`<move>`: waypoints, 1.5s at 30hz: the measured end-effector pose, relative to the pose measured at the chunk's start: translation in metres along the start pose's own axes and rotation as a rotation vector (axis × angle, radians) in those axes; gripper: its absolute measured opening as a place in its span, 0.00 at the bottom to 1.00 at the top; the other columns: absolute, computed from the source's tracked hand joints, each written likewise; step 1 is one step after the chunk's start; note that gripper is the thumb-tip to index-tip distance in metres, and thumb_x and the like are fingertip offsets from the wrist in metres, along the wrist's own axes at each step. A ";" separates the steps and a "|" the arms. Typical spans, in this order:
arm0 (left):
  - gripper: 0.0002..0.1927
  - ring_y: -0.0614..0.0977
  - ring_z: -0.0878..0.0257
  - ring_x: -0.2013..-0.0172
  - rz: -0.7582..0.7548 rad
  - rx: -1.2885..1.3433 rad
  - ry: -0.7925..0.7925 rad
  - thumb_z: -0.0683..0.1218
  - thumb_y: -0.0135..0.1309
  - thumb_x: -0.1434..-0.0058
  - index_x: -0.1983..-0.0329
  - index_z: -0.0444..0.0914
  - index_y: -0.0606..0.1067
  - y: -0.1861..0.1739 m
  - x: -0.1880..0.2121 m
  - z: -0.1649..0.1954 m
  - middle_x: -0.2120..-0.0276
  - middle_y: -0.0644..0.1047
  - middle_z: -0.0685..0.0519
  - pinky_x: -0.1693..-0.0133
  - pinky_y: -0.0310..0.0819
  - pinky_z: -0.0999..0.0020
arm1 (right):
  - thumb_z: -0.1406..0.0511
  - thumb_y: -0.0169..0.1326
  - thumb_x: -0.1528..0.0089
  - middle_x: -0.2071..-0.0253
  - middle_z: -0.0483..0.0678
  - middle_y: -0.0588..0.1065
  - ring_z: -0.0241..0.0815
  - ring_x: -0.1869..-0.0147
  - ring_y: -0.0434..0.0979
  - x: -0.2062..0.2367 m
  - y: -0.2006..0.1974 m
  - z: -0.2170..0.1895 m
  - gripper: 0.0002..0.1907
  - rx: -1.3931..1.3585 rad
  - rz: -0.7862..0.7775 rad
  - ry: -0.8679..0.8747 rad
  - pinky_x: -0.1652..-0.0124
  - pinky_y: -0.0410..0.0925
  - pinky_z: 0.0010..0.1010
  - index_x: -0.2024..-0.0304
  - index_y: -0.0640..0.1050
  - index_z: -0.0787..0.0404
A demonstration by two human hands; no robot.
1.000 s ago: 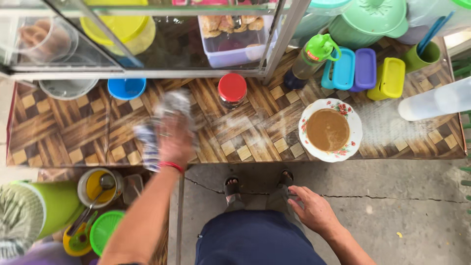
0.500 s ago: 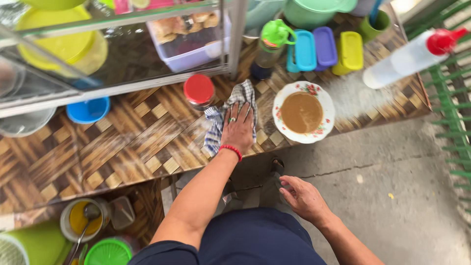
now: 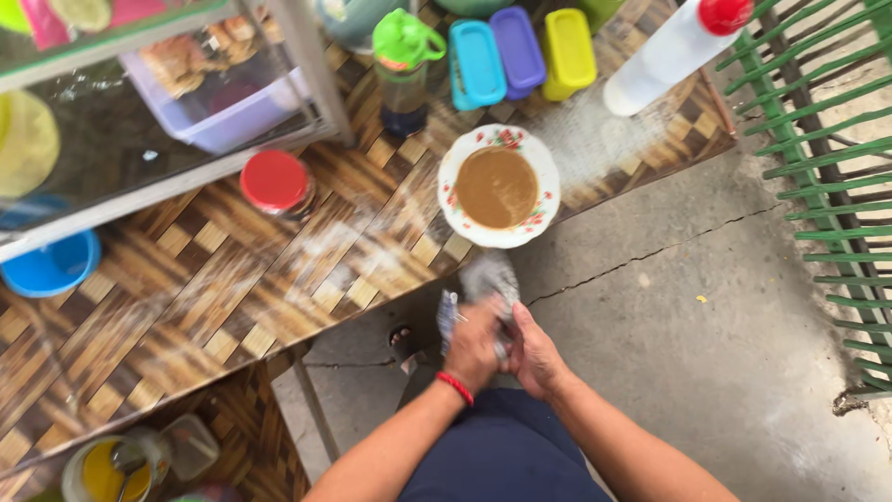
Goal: The person mixes a brown paste with water in a plate by hand, adding liquid from a squeeze bottle and stirring until it becomes a sauce. They then take a banana-leaf-wrapped food cake, cut it open with a knife, and drop the cut pieces into the sauce on the plate.
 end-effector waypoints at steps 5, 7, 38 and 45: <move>0.21 0.83 0.57 0.62 -0.002 0.501 -0.323 0.44 0.53 0.35 0.40 0.31 0.75 -0.004 -0.026 -0.014 0.55 0.82 0.42 0.59 0.80 0.63 | 0.68 0.52 0.34 0.56 0.49 0.79 0.39 0.56 0.79 -0.014 -0.086 -0.038 0.13 0.097 0.181 -0.341 0.57 0.74 0.34 0.48 0.77 0.64; 0.21 0.81 0.63 0.67 0.304 0.249 -0.581 0.49 0.44 0.28 0.38 0.34 0.74 -0.041 -0.052 -0.051 0.57 0.83 0.48 0.65 0.79 0.70 | 0.70 0.52 0.35 0.59 0.46 0.79 0.35 0.58 0.77 -0.012 -0.122 -0.084 0.10 0.250 0.265 -0.496 0.58 0.72 0.30 0.52 0.78 0.64; 0.12 0.84 0.69 0.72 0.352 0.611 -0.839 0.44 0.50 0.31 0.56 0.32 0.80 -0.124 -0.011 -0.119 0.70 0.83 0.54 0.68 0.84 0.70 | 0.40 0.62 0.43 0.48 0.60 0.77 0.58 0.49 0.81 -0.029 0.343 -0.165 0.48 1.712 -0.198 -1.226 0.54 0.74 0.45 0.37 0.68 0.68; 0.14 0.84 0.67 0.72 0.310 0.517 -0.820 0.44 0.51 0.31 0.58 0.28 0.81 -0.187 0.017 -0.136 0.71 0.82 0.51 0.69 0.85 0.69 | 0.40 0.64 0.47 0.52 0.58 0.77 0.59 0.57 0.83 -0.043 0.397 -0.118 0.47 1.811 0.054 -1.080 0.61 0.76 0.47 0.40 0.66 0.65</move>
Point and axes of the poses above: each hand's wrist, its own x-axis away from the middle knuckle, its own y-axis out of the palm, z = x × y, the point moved 7 cm from there along -x, towards the middle knuckle
